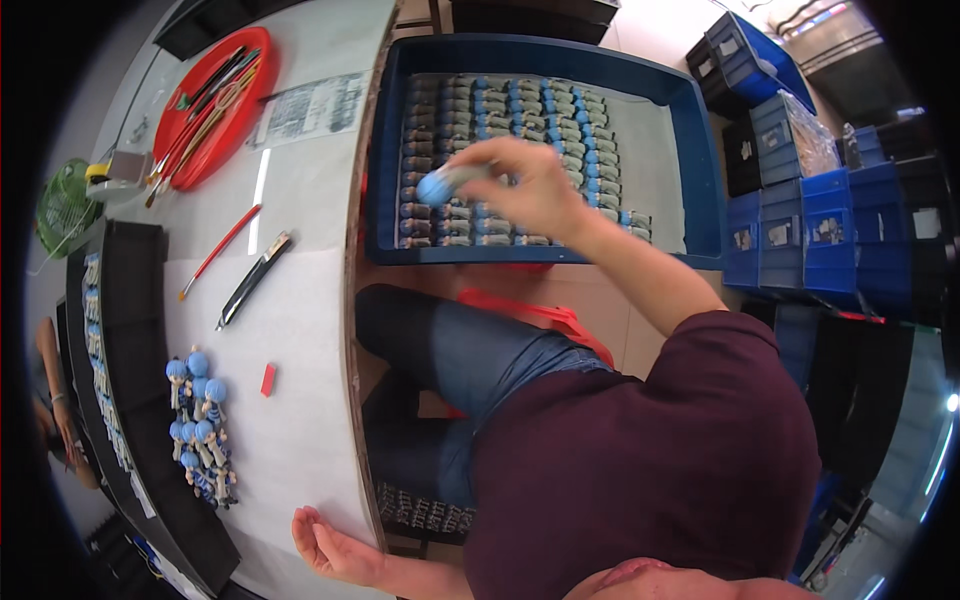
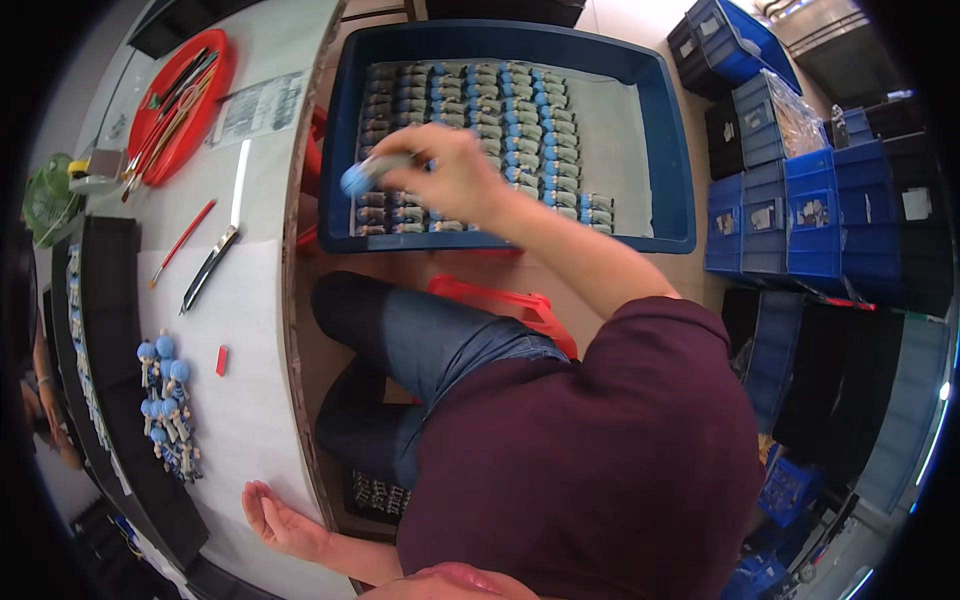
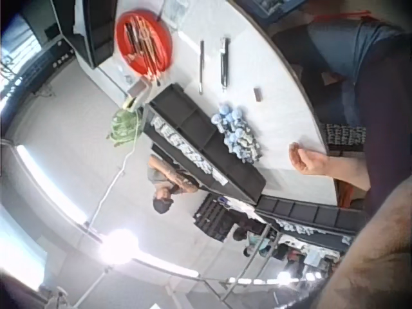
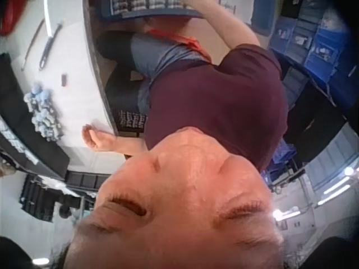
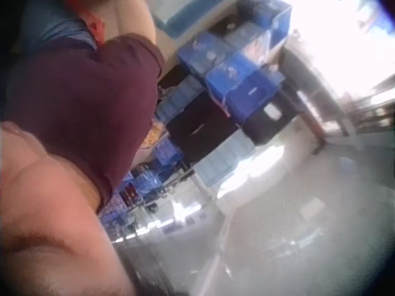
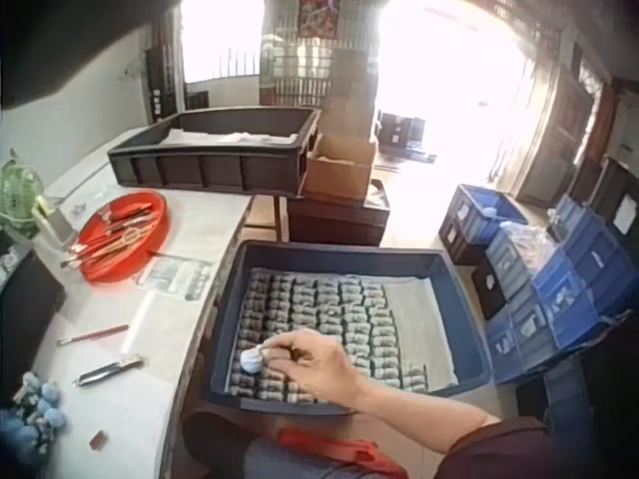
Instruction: The person sits at a workbench and assembles small blue and white figurines. They pick up a figurine from a tray, attach a small red component to its head, and place the finished item on the table. This process is repeated for multiple units.
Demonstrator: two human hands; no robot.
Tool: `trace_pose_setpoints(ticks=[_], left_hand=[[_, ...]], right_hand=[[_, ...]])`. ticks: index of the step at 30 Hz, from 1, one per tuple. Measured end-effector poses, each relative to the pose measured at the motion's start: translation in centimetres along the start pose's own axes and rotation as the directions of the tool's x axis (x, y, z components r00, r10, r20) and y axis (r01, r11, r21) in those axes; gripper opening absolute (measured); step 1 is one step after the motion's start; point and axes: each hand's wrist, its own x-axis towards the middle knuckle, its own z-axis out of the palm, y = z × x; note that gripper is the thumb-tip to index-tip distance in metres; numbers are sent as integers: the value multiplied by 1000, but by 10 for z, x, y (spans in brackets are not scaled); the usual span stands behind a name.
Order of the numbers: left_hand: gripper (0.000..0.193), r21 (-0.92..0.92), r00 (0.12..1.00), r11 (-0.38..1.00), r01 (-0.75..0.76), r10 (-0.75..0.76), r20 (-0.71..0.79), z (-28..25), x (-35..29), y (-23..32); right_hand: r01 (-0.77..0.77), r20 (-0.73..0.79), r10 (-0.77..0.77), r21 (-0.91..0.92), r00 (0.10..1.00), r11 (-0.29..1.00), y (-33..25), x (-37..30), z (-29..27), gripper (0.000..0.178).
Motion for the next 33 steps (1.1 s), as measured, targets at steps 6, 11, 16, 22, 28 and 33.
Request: trace_pose_setpoints(ticks=[6, 11, 16, 22, 28, 33], left_hand=[[28, 99, 1000, 995, -10, 7, 26, 0, 1, 0], [29, 183, 999, 983, -12, 5, 38, 6, 1, 3], [28, 187, 1000, 982, -22, 18, 23, 16, 2, 6], [28, 135, 991, 987, 86, -71, -110, 21, -2, 3], [20, 260, 987, 960, 107, -135, 92, 9, 28, 39], [25, 663, 976, 718, -211, 191, 104, -15, 77, 63]], right_hand=[[-478, -291, 386, -636, 875, 605, 149, -72, -171, 34], [-621, -299, 633, -687, 714, 377, 198, -134, -210, 33], [-676, -191, 721, -562, 666, 476, 210, -147, -211, 32], [-430, 0, 750, -819, 661, 379, 229, -144, -217, 30], [-252, -42, 270, -518, 962, 817, 163, -76, -125, 26], [204, 181, -178, -134, 967, 970, 37, -10, -3, 21]])
